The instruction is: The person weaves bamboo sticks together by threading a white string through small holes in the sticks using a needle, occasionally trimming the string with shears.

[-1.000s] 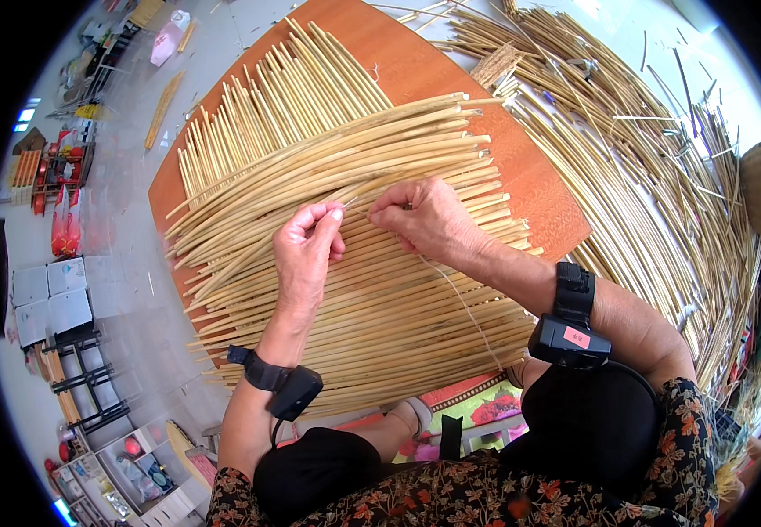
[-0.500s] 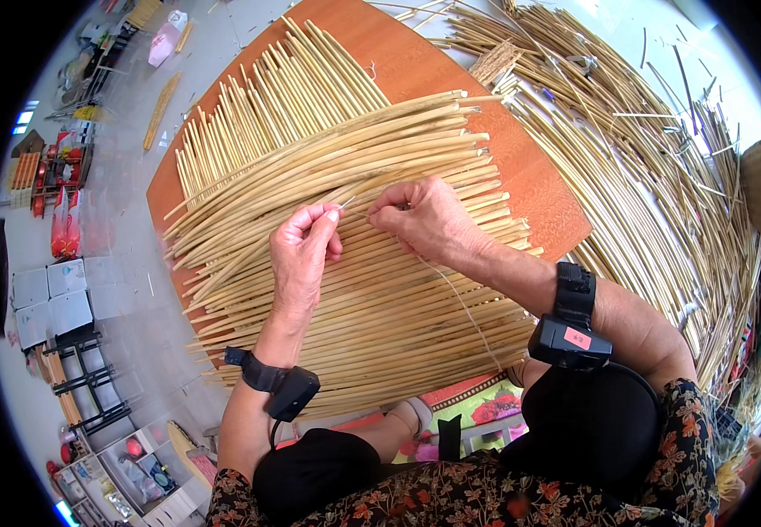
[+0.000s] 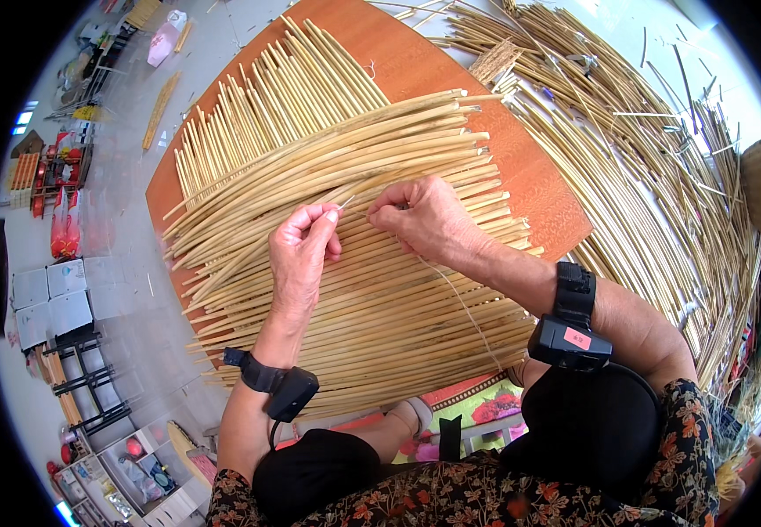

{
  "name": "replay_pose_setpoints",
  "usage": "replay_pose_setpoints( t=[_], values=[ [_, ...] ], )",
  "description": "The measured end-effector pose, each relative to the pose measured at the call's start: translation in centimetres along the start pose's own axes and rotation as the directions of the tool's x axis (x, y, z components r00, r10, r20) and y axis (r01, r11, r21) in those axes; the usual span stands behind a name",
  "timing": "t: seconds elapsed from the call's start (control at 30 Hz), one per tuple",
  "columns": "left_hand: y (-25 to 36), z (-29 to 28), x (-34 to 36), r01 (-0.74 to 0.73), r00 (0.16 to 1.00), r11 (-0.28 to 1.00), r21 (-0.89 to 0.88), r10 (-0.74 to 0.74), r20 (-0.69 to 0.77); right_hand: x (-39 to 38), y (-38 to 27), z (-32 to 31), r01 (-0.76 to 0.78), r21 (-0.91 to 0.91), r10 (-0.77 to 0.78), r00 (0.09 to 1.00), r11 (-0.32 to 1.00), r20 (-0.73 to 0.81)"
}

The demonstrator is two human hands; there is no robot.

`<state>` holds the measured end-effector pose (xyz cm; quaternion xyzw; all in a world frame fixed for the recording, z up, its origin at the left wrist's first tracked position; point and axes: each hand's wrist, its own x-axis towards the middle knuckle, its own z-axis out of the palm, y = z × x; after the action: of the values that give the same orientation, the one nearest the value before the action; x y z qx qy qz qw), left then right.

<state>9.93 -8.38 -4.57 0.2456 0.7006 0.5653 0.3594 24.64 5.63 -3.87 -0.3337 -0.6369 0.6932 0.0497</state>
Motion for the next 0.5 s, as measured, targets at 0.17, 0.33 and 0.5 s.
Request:
replay_pose_setpoints(
  t=[0.17,0.33,0.5],
  values=[
    [-0.07,0.00,0.02,0.000,1.000,1.000,-0.013,0.000,-0.004,0.01,0.01,0.08,0.009,-0.006,-0.009,1.000,1.000,-0.012],
    [-0.02,0.02,-0.02,-0.001,1.000,1.000,0.005,0.001,-0.005,0.08,-0.01,-0.02,0.001,-0.013,-0.001,1.000,1.000,-0.003],
    [0.10,-0.01,-0.06,-0.015,1.000,1.000,0.022,0.015,0.007,0.05,-0.16,0.07,-0.002,-0.016,0.002,1.000,1.000,-0.004]
  ],
)
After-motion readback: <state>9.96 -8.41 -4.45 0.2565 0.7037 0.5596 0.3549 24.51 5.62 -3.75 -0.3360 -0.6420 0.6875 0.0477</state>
